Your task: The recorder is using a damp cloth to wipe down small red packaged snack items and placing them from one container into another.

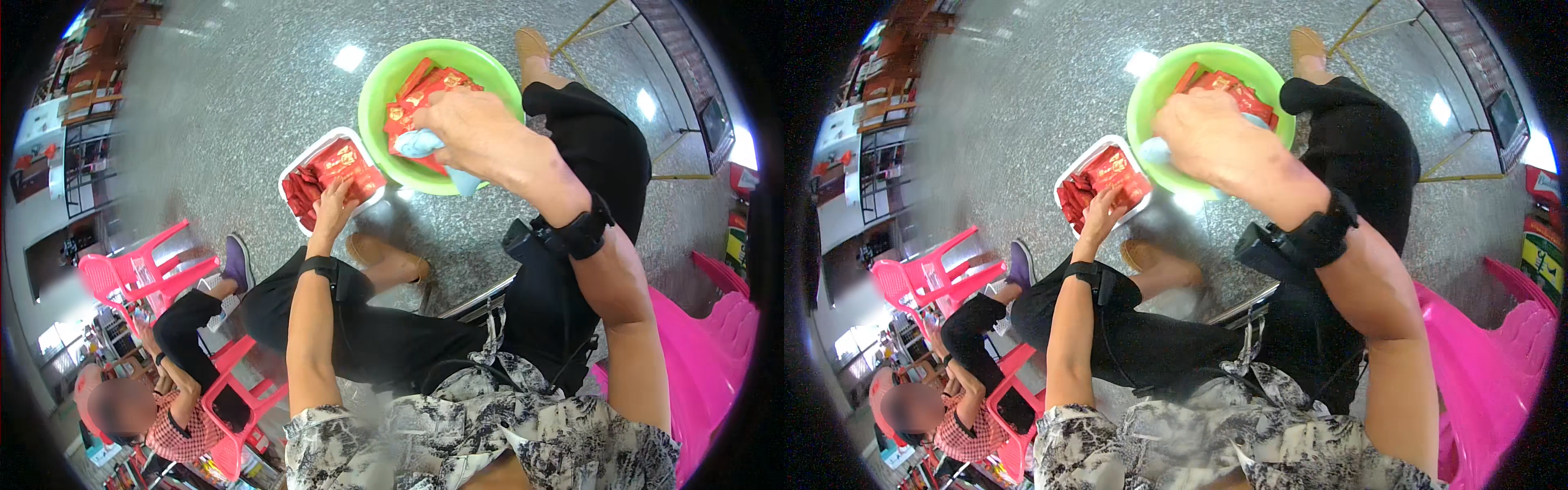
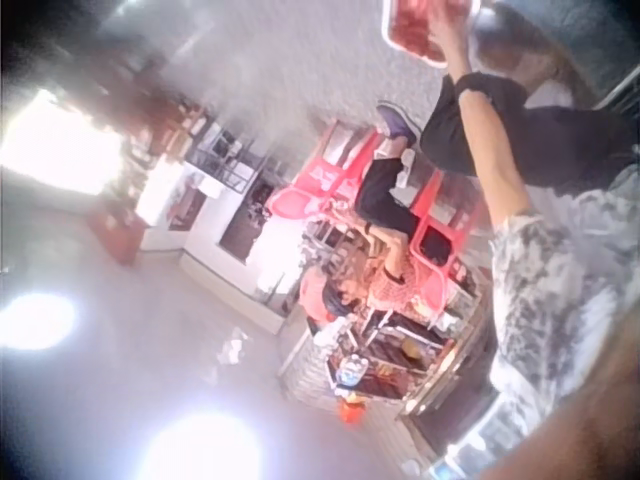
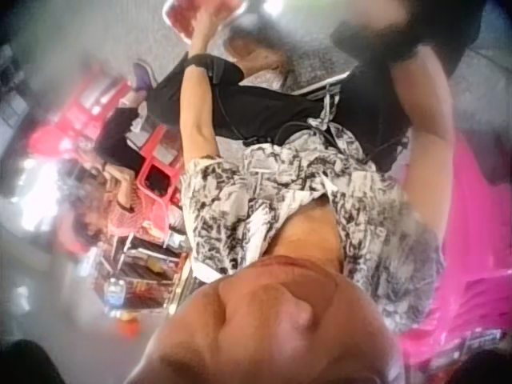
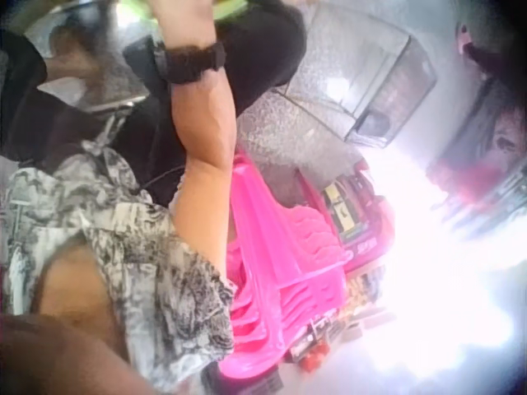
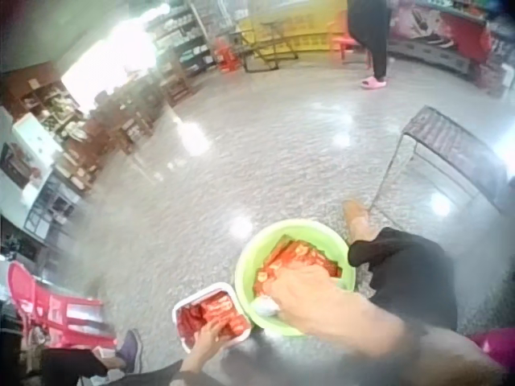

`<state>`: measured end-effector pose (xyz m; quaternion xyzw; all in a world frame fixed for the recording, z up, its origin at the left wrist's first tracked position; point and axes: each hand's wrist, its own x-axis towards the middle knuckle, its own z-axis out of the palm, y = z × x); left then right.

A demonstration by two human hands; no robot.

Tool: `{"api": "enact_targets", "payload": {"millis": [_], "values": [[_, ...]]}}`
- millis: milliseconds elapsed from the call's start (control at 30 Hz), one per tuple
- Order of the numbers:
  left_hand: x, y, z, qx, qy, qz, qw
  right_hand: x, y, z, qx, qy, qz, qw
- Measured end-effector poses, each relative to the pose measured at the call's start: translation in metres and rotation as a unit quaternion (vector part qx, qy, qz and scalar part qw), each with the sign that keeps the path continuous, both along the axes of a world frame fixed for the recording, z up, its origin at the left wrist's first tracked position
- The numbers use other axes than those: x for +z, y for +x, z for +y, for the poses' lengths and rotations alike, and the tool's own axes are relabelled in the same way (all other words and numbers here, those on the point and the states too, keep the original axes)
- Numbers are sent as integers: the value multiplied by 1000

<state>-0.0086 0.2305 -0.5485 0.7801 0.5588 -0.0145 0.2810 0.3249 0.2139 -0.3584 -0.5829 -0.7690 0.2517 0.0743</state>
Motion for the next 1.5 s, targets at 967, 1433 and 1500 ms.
{"api": "enact_targets", "payload": {"millis": [967, 1433, 1500], "values": [[131, 107, -18, 261, -314, -583, 702, -24, -63, -21, -26, 69, 267, 961], [158, 105, -20, 227, -395, -623, 635, -17, -60, 12, -160, 126, 253, 946], [159, 104, -19, 202, -396, -631, 636, -18, -56, 16, -206, 115, 224, 946]]}}
